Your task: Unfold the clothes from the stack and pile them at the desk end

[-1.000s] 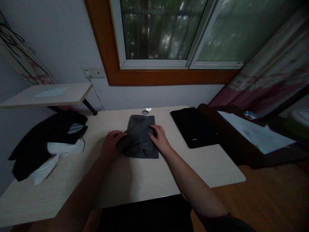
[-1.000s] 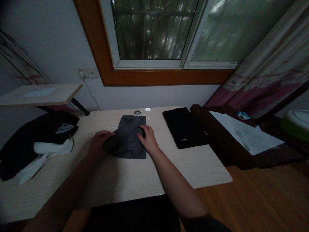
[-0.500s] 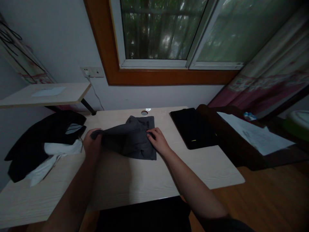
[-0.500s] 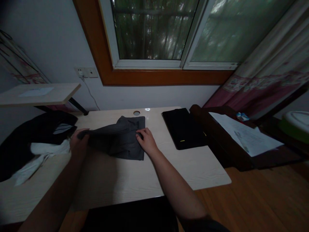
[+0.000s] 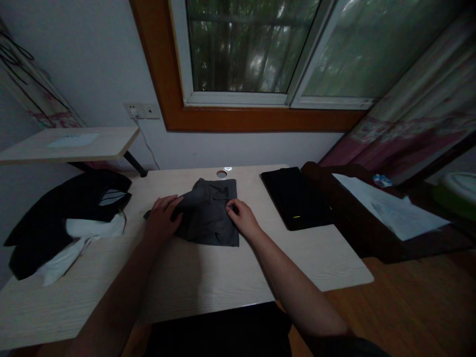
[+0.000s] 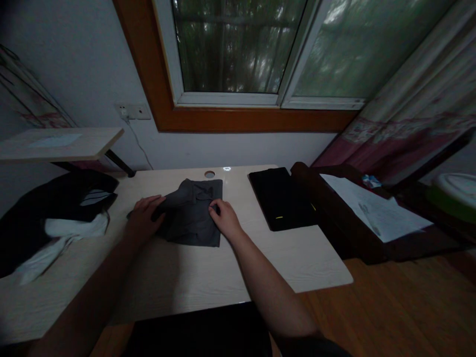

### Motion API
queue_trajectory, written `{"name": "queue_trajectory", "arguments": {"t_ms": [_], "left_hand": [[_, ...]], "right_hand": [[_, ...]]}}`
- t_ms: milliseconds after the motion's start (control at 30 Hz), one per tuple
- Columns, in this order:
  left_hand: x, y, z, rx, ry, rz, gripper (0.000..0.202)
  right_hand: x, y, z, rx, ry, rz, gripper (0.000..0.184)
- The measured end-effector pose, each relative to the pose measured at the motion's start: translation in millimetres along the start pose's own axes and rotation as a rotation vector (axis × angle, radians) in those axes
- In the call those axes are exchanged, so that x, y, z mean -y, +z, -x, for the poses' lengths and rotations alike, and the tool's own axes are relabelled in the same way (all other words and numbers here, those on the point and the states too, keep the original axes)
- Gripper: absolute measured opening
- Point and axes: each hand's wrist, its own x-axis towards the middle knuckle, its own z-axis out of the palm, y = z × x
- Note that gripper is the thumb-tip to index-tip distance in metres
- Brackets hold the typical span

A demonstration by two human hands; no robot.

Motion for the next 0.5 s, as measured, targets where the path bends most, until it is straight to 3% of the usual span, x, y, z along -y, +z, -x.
{"name": "queue_trajectory", "arguments": {"t_ms": [133,367,500], "left_hand": [[3,8.1,-1,0.107,-0.023,0.010,0.057],[16,12.6,-1,0.096,-0.101,-0.035,0.059],[17,12.3,-3,0.148,-0.130,-0.055,0.049]], "right_hand": [[0,0,3,0.022,0.015,-0.008,0.017],[4,-2,6,0.089,-0.087,-0.080,0.025],[3,-3,6,0.130,-0.146,-0.104,0.025]]}}
